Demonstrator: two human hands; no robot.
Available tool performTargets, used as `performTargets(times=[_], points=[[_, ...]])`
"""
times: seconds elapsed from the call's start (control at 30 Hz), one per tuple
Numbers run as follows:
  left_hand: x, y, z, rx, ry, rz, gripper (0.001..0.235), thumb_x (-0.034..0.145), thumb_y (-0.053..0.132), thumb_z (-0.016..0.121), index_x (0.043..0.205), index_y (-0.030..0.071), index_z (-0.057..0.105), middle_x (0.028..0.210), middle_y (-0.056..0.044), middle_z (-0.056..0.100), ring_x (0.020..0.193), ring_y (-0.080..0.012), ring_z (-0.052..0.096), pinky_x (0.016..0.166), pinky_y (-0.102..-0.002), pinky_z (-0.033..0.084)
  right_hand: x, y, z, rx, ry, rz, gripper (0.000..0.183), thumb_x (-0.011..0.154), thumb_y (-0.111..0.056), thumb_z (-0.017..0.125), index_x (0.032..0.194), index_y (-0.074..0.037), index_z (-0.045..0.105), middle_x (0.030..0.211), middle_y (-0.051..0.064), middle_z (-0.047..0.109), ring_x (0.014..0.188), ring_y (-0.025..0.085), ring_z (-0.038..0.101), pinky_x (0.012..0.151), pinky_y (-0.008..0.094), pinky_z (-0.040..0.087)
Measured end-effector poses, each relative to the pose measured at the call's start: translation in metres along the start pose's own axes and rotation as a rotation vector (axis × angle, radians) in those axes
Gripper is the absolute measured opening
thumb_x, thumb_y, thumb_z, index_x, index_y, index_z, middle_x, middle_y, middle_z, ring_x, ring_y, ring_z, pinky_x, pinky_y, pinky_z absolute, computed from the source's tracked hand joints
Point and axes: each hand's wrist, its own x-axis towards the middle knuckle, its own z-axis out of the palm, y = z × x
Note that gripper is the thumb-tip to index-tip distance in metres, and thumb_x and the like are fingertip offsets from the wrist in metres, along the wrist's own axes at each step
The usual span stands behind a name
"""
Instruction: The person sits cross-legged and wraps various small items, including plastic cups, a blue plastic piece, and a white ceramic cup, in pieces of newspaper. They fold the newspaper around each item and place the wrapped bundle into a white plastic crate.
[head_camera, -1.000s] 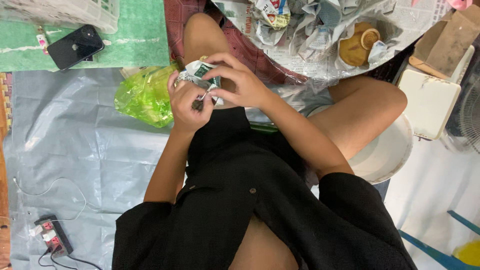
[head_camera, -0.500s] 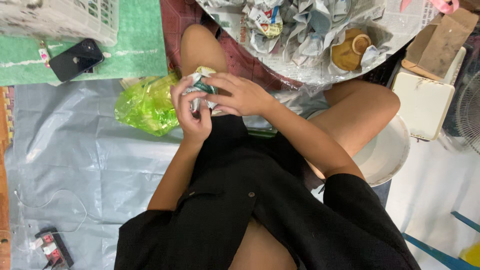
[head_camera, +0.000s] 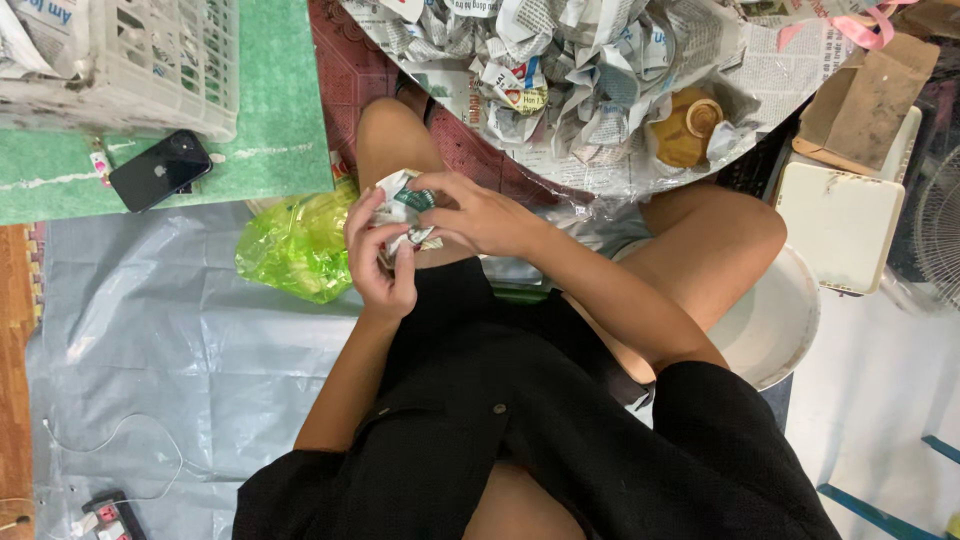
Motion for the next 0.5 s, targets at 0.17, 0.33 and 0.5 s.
performTargets(times=[0.17,0.33,0.5], points=[[-0.001,-0.015,0.015,-0.083,0.048,0.071,0.038,0.096,0.008,0.058,0.132,0.000,0.051,0.158,-0.029,0.036,0.150,-0.0407,0.038,0.127,-0.051,0.031,-0.011,0.002,-0.030,0.047,0.095,0.082,0.022,0.095,-0.009,0.077,0.114,-0.005,0.067,0.145,0.016,0.047,0.124,0.031,0.060,0.096,0.036,0.058],[0.018,-0.023,0.048,-0.205,-0.070,0.119,0.047,0.097,0.001,0.060,0.139,0.003,0.038,0.158,-0.028,0.035,0.154,-0.0406,0.035,0.132,-0.052,0.025,-0.024,0.015,-0.097,-0.048,0.220,0.156,0.020,0.099,-0.006,0.078,0.116,-0.003,0.067,0.149,0.017,0.044,0.125,0.027,0.062,0.101,0.034,0.060],[0.061,-0.016,0.088,-0.327,-0.297,0.110,0.044,0.096,-0.004,0.062,0.135,0.002,0.043,0.146,-0.026,0.051,0.138,-0.0373,0.055,0.119,-0.045,0.044,-0.038,0.043,-0.181,-0.315,0.375,0.213,0.025,0.098,-0.002,0.081,0.119,-0.001,0.067,0.151,0.016,0.043,0.131,0.038,0.062,0.103,0.036,0.061]])
